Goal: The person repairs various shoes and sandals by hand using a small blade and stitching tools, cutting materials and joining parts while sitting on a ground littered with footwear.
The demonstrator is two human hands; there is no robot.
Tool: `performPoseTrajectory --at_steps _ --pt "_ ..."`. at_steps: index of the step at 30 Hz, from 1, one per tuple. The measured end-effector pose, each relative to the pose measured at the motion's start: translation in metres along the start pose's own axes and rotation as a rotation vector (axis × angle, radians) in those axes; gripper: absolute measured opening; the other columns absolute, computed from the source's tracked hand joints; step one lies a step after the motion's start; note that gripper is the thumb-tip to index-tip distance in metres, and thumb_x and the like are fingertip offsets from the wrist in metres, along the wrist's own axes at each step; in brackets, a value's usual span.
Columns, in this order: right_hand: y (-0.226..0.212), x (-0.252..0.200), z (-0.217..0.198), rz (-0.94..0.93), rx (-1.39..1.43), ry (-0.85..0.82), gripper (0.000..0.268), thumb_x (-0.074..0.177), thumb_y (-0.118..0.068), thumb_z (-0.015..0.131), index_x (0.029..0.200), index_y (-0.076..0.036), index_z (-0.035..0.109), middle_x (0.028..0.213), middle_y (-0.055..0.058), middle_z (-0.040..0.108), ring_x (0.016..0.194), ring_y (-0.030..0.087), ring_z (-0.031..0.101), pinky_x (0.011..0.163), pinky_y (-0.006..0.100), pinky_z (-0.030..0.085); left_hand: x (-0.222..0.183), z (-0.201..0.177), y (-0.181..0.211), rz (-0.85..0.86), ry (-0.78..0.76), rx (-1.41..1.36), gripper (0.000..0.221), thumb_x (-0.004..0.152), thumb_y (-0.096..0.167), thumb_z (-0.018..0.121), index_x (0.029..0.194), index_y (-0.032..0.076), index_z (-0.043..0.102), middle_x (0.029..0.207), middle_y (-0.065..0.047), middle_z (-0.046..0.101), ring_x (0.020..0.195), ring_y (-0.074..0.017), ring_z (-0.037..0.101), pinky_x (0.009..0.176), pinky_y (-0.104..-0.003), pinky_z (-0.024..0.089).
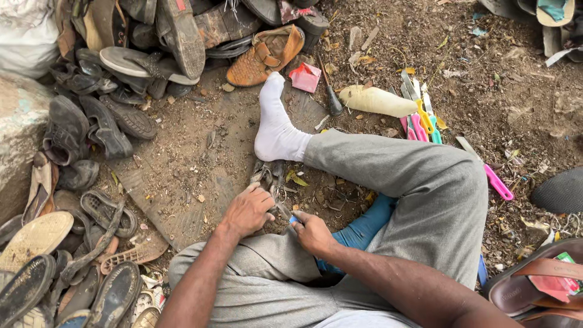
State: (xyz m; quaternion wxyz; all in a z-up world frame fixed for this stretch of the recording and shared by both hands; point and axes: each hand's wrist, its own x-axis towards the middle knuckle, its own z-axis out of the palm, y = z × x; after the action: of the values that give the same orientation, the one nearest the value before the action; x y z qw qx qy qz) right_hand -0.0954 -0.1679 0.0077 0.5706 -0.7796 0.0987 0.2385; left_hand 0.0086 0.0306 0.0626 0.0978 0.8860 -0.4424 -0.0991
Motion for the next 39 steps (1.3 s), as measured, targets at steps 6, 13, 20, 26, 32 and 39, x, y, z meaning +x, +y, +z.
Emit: performPoseTrajectory --at_steps 6,13,20,26,32,39 --pt "-0.003 0.001 -0.004 0.065 -0.004 -0.048 0.04 0.1 -0.024 0.058 0.137 -0.01 0.061 0.122 0.016 0.071 0.116 0.03 0.067 0.101 0.039 0.049 -0.01 0.021 0.002 -0.029 -0.058 0.098 0.035 0.089 0.039 0.076 0.085 0.007 0.064 0.085 -0.006 0.06 0.082 -0.0219 0.055 0.078 -0.041 0.048" --pt "0.009 0.023 -0.013 -0.142 -0.15 -0.007 0.04 0.095 -0.02 0.061 0.134 -0.01 0.065 0.118 0.02 0.072 0.107 0.034 0.071 0.095 0.043 0.053 0.003 0.054 0.028 -0.192 0.477 -0.299 0.017 0.086 0.022 0.079 0.081 0.008 0.071 0.094 -0.006 0.063 0.091 -0.0216 0.056 0.081 -0.038 0.048" --pt "-0.006 0.012 -0.032 -0.127 -0.341 0.118 0.031 0.1 -0.024 0.056 0.121 -0.006 0.069 0.097 0.027 0.071 0.094 0.047 0.068 0.085 0.052 0.052 0.037 0.065 0.067 -0.469 0.789 -0.47 0.016 0.071 0.016 0.088 0.074 0.007 0.075 0.076 -0.006 0.063 0.079 -0.0243 0.06 0.072 -0.04 0.048" --pt "0.013 -0.045 -0.025 -0.175 -0.187 0.167 0.037 0.094 -0.018 0.058 0.127 -0.002 0.064 0.095 0.03 0.069 0.093 0.047 0.068 0.079 0.052 0.054 0.041 0.065 0.072 -0.543 0.835 -0.474 0.018 0.071 0.014 0.089 0.069 0.007 0.073 0.073 -0.006 0.063 0.077 -0.026 0.06 0.073 -0.041 0.049" --pt "0.003 -0.014 -0.011 0.1 -0.121 0.108 0.036 0.098 -0.022 0.055 0.126 -0.002 0.066 0.102 0.026 0.07 0.092 0.044 0.074 0.083 0.05 0.057 0.054 0.072 0.079 -0.586 0.831 -0.492 0.021 0.069 0.012 0.089 0.065 0.006 0.07 0.075 -0.007 0.064 0.081 -0.0275 0.061 0.076 -0.042 0.05" --pt "0.017 -0.047 -0.009 0.01 -0.121 0.207 0.039 0.096 -0.02 0.055 0.132 -0.005 0.059 0.096 0.031 0.069 0.095 0.047 0.069 0.082 0.052 0.054 0.073 0.071 0.086 -0.723 0.851 -0.663 0.02 0.071 0.015 0.088 0.068 0.004 0.072 0.079 -0.008 0.066 0.083 -0.0274 0.063 0.078 -0.041 0.051"
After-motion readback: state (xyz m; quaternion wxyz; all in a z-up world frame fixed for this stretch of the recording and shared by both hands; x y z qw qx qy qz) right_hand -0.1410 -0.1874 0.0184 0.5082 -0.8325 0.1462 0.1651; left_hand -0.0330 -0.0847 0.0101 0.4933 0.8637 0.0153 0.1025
